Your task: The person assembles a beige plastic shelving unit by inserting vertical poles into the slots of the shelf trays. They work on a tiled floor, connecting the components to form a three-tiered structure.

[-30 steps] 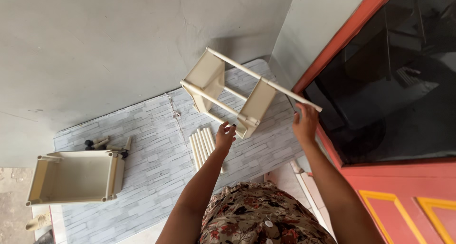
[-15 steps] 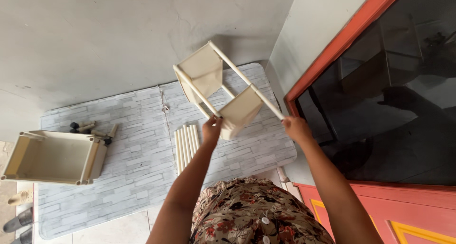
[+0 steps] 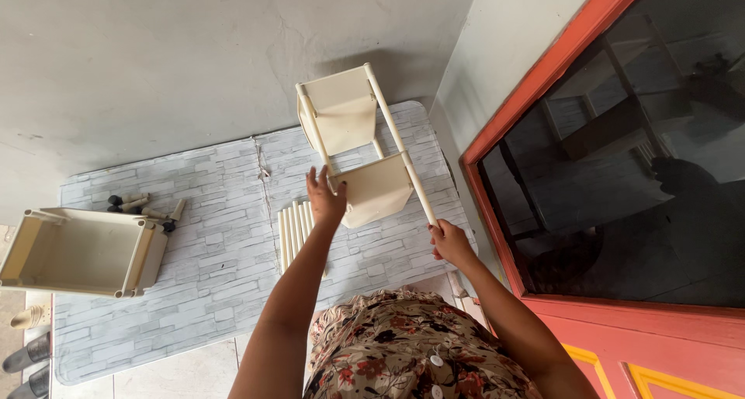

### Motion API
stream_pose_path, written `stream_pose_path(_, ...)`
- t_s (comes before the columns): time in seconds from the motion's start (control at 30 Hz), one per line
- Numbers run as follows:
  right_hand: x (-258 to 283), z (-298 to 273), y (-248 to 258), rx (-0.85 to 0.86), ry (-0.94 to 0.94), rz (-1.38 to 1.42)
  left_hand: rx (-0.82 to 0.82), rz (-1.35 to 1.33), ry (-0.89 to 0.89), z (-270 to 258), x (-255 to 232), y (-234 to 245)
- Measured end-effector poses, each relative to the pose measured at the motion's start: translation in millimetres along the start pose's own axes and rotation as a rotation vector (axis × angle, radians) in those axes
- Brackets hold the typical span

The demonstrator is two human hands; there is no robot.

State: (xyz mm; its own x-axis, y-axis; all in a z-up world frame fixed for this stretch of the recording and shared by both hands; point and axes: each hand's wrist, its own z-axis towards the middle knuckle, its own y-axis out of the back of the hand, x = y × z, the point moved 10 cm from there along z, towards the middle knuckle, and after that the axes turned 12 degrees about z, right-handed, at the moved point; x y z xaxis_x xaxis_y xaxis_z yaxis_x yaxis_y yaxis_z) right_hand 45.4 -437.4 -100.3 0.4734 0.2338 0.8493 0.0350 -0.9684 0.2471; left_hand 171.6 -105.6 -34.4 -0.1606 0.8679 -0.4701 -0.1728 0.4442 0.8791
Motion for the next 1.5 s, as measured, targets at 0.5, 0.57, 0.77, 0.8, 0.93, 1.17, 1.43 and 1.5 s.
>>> stream_pose_path(0.5, -1, -20, -46, 0.492, -0.296, 0.918, 0.301, 0.314, -0.443, -29, -95, -37)
stream_pose_path(0.57, 3, -22, -52, 0.558, -0.288, 0.994, 0.279, 0.283, -0.443, -27, -92, -38)
stream_pose_path(0.77, -7, -14, -46, 0.411, -0.264, 0.907, 0.269, 0.296, -0.451, -26, -93, -38)
stream_pose_path(0.8, -8, -13, -45, 0.37, -0.255, 0.859, 0.27, 0.299, -0.451, -26, -94, -37)
stream_pose_path(0.93, -8, -13, -40, 0.179, -0.186, 0.639, 0.299, 0.293, -0.446, -26, -92, -38)
stream_pose_path(1.17, -11, -6, -29, 0.033, -0.025, 0.359, 0.309, 0.287, -0.451, -25, -92, -41)
stream_pose_path(1.43, 15, -15, -12, -0.285, 0.214, -0.276, 0.32, 0.279, -0.446, -25, -91, -40)
stream_pose_path(1.5, 10, -18, -13, -0.292, 0.118, -0.345, 0.318, 0.275, -0.448, -25, -92, -40)
